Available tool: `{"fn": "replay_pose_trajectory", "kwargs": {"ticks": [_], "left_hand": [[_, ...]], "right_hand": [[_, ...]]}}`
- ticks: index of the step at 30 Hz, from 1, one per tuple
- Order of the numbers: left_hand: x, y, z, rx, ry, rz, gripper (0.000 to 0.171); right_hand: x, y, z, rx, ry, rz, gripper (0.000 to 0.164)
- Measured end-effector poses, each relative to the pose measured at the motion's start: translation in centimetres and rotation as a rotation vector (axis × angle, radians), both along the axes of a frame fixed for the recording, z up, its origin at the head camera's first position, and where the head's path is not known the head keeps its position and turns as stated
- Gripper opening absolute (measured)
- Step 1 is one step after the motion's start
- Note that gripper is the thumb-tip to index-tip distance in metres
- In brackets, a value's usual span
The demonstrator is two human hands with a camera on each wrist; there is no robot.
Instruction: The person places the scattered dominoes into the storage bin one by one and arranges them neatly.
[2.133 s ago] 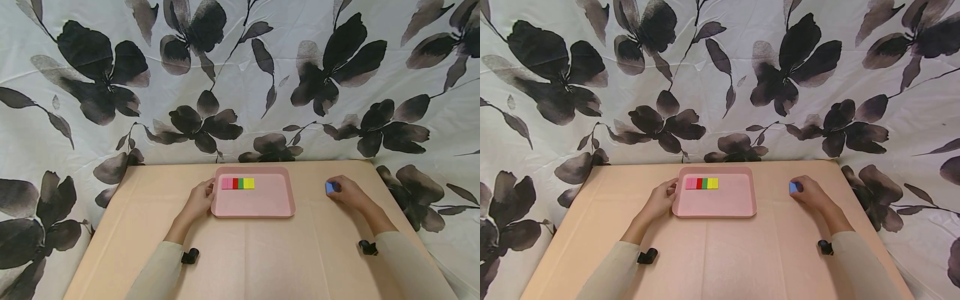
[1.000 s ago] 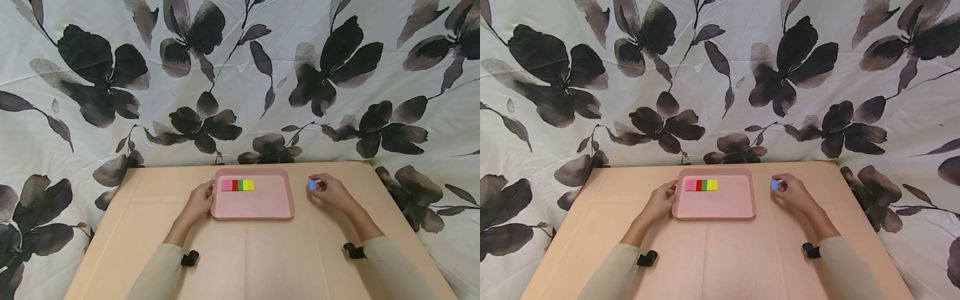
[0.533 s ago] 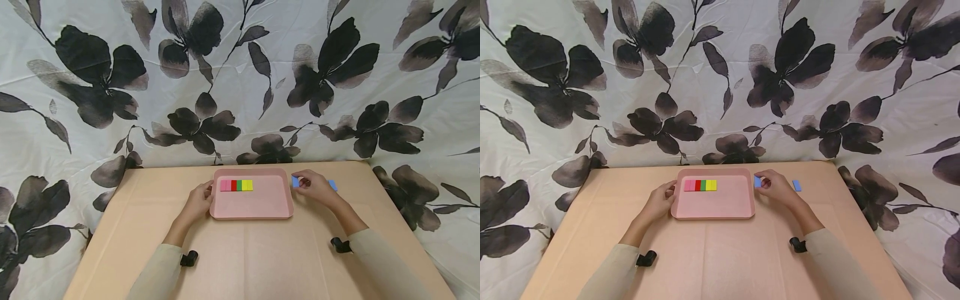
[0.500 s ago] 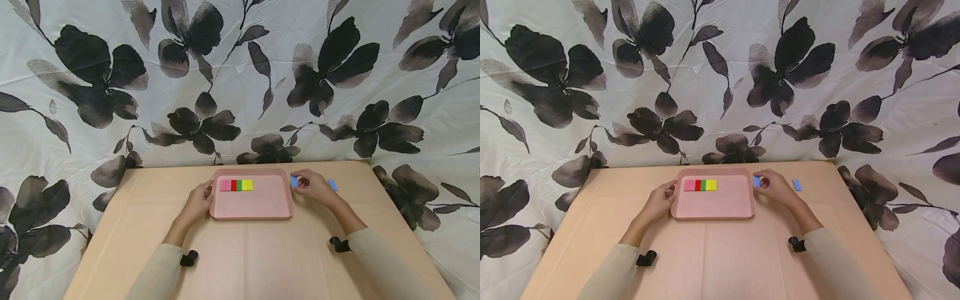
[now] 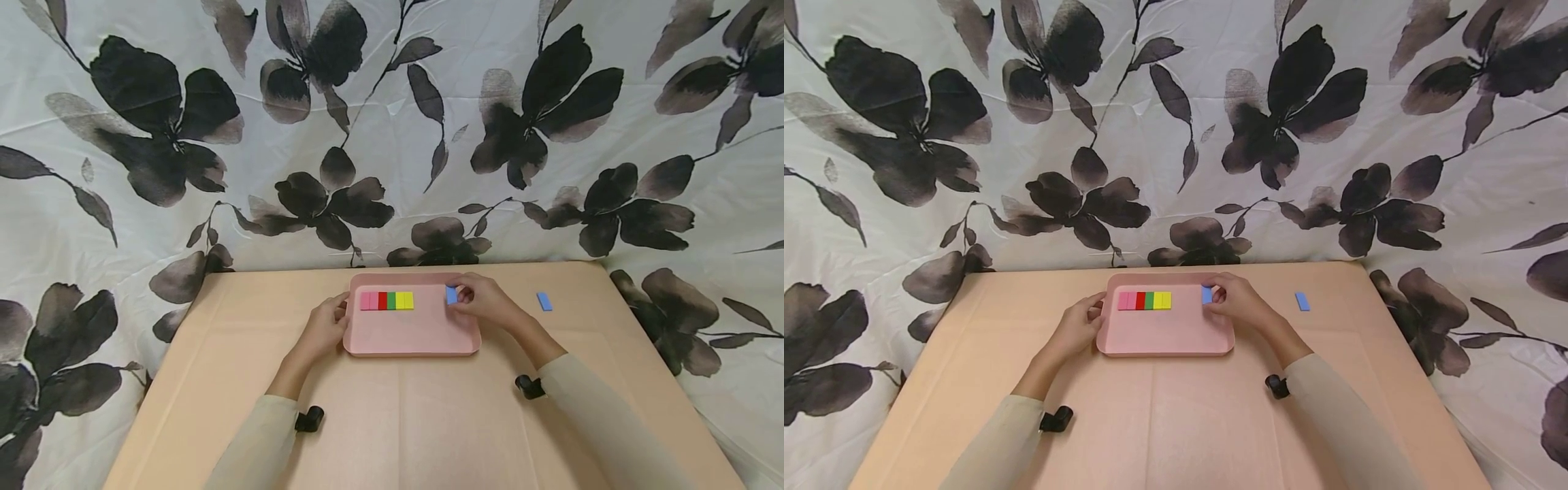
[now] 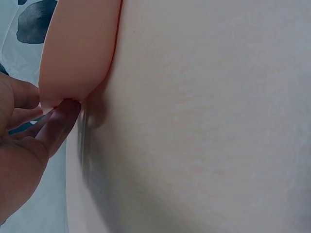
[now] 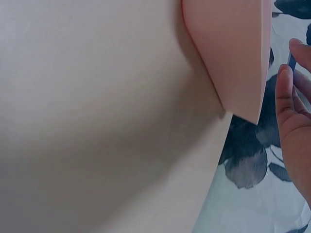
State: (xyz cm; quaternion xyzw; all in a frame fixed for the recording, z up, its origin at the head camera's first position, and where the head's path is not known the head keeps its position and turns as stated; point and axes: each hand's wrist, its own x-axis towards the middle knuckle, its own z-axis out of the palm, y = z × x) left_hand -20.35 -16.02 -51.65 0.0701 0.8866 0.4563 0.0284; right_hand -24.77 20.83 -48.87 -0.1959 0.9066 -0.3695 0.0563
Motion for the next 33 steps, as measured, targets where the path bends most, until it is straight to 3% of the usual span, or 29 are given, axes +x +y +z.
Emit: {"fn": "replay_pose_trajectory", "kwargs": {"ticks": [10, 22, 33], "left_hand": [[0.0, -0.1, 0.0, 0.007, 0.0, -0.007, 0.054], [0.1, -0.2, 0.0, 0.004, -0.007, -0.004, 0.054], [-0.1, 0.0, 0.0, -0.008, -0.003, -0.008, 0.055]], "right_hand": [[-1.3, -2.8, -0.4, 0.097, -0.069, 0.025, 0.05], [-2.6, -5.2, -1.9, 0.221, -0.015, 0.077, 0.044], [-2.9, -6.2, -2.6, 0.199, -0.042, 0.096, 0.043]]}}
